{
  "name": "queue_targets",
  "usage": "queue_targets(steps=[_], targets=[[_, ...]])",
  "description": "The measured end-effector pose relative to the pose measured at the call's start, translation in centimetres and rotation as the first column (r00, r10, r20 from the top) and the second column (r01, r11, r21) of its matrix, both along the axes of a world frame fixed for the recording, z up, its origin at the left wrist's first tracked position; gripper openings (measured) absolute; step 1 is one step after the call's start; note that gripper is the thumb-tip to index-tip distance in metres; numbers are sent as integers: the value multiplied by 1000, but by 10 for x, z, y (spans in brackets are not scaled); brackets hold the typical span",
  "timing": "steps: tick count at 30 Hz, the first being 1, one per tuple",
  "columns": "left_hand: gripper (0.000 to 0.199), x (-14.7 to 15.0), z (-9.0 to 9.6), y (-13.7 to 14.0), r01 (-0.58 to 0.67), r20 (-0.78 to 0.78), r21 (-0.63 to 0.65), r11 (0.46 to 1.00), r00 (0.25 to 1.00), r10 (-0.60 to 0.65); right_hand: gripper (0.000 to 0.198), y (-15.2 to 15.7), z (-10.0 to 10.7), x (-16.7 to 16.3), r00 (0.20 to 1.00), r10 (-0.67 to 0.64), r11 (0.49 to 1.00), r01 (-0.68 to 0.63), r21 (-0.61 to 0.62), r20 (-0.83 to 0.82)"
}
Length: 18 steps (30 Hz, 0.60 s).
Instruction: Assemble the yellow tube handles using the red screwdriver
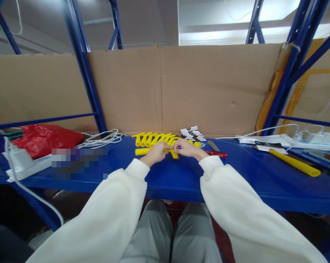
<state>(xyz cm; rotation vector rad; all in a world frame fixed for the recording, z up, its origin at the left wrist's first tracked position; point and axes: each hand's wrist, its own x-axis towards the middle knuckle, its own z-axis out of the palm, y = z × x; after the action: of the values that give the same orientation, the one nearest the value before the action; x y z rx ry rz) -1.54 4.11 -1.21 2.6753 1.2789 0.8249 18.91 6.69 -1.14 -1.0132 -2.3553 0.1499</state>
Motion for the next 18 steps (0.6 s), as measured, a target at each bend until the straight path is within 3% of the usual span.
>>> queue_targets(steps=[12,18], targets=[[52,0,2,-3,17,-43,9,1000,999,-16,11,-8,5,0,998,38,999,-38,1,41],[45,1,1,-2,37,47,-16,999,998,-37,10,-9,8,-1,993,43,999,-43,-1,112]])
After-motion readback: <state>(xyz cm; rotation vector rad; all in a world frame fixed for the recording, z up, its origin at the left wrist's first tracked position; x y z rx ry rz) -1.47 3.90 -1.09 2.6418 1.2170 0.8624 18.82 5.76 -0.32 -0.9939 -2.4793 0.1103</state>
